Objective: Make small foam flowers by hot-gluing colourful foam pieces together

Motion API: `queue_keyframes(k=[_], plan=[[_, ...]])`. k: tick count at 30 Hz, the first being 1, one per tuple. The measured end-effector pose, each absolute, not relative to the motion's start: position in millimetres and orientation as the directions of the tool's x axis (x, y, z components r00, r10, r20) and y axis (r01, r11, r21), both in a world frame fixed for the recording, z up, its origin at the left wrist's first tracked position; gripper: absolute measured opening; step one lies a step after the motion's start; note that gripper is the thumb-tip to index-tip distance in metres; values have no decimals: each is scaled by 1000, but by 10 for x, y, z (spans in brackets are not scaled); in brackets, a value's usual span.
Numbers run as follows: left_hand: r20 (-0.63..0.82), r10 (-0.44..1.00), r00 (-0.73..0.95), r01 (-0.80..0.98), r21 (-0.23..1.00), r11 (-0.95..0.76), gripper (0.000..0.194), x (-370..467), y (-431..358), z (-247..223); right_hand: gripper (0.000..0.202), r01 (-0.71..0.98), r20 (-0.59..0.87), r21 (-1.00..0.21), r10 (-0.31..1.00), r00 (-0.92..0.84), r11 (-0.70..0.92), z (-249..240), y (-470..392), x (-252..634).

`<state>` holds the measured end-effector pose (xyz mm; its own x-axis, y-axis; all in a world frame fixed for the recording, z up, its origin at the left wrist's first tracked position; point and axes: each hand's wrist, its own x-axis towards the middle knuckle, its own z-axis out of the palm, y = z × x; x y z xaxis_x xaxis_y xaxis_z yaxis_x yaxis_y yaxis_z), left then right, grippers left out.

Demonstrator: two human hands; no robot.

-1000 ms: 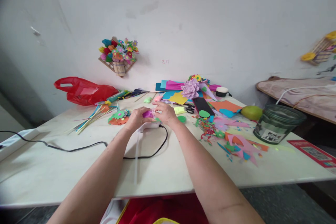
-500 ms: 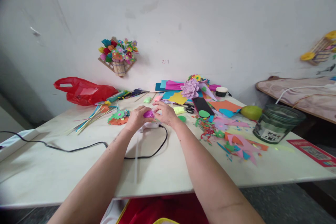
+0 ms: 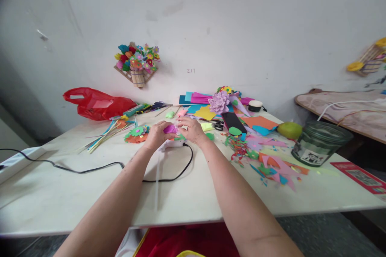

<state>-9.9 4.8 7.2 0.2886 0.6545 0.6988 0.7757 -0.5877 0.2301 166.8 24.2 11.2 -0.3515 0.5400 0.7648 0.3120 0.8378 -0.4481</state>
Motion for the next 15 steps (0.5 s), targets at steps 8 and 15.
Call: queue_keyframes(k=[8, 15], plan=[[691, 666, 283, 777, 242, -581, 38, -97, 42, 68, 9, 378, 744, -387, 527, -411, 841, 166, 214, 1718], [679, 667, 308, 784, 216, -582, 37, -86, 28, 76, 11, 490, 731, -285, 518, -445, 824, 124, 239, 1707]])
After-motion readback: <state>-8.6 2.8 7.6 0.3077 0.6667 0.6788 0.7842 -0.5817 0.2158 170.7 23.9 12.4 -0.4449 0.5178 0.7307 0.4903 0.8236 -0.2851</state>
